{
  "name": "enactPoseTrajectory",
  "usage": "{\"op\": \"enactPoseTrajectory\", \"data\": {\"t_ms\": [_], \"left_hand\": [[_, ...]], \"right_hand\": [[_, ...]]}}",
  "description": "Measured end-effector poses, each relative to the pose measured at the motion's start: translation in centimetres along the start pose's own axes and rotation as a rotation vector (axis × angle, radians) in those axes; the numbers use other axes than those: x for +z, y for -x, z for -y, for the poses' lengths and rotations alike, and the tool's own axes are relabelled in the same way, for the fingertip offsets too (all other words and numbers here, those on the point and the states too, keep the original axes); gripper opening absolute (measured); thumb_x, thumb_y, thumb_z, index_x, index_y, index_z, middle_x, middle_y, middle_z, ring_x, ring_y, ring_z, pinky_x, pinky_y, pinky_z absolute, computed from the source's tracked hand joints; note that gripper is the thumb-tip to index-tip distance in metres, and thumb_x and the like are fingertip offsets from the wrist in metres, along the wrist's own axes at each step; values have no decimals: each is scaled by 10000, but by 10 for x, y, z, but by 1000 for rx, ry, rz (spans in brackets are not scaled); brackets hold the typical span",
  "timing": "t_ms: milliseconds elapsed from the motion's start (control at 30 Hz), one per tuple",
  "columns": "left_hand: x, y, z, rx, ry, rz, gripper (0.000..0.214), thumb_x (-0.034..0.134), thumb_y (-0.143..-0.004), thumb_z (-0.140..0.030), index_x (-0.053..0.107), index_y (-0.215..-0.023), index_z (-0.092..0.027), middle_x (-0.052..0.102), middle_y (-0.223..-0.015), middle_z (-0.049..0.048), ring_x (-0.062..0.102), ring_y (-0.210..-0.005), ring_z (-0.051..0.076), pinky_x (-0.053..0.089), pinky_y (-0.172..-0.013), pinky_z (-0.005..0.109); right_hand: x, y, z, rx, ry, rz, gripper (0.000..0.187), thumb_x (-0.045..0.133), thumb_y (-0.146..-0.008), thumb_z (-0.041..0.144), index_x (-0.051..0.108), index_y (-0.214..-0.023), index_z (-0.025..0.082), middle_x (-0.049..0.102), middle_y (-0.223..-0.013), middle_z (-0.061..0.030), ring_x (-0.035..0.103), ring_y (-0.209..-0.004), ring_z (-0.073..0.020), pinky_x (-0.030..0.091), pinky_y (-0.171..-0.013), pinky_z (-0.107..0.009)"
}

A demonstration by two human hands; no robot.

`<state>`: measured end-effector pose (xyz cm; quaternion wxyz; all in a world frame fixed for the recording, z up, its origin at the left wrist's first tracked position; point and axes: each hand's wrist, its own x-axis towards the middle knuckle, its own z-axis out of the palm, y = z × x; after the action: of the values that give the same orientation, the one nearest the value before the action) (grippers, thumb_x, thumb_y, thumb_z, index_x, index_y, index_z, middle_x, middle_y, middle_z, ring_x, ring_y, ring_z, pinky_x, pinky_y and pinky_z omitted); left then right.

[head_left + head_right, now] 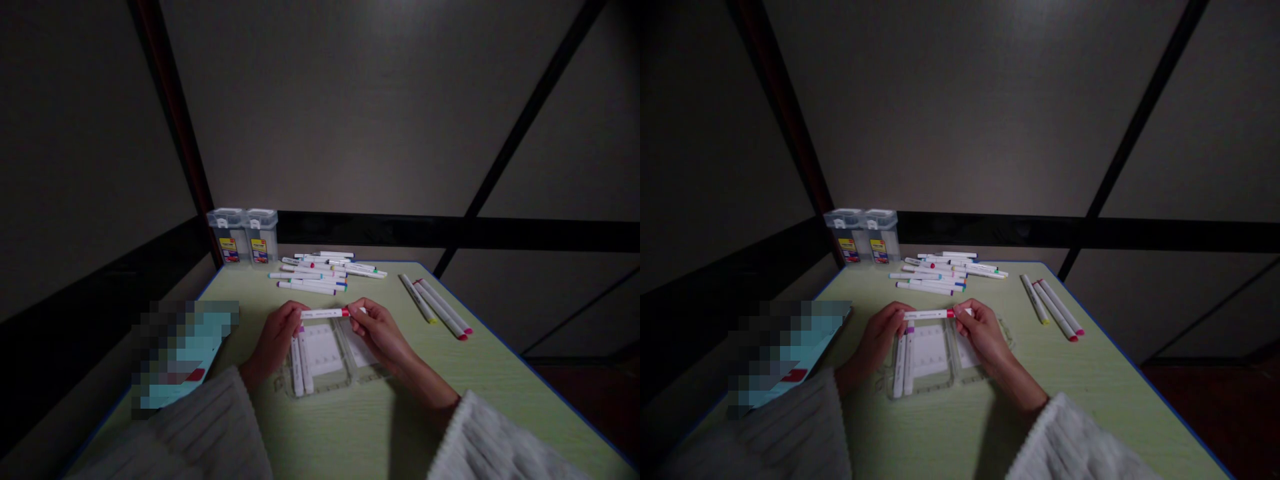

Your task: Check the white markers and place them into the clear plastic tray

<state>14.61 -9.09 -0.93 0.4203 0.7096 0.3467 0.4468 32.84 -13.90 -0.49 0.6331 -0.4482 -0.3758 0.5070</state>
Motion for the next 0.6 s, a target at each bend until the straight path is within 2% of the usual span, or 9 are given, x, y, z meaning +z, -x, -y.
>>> {"op": "enactPoseTrajectory", "data": {"t_ms": [600], "left_hand": [[0, -4, 0, -116, 190, 35, 326, 503, -715, -484, 470, -620, -174, 327, -420, -91, 285, -396, 69, 220, -422, 209]], "right_hand": [[-2, -2, -5, -53, 39, 41, 329, 784, -558, 415, 596, -633, 156, 517, -467, 59, 394, -454, -66, 248, -460, -204]]}}
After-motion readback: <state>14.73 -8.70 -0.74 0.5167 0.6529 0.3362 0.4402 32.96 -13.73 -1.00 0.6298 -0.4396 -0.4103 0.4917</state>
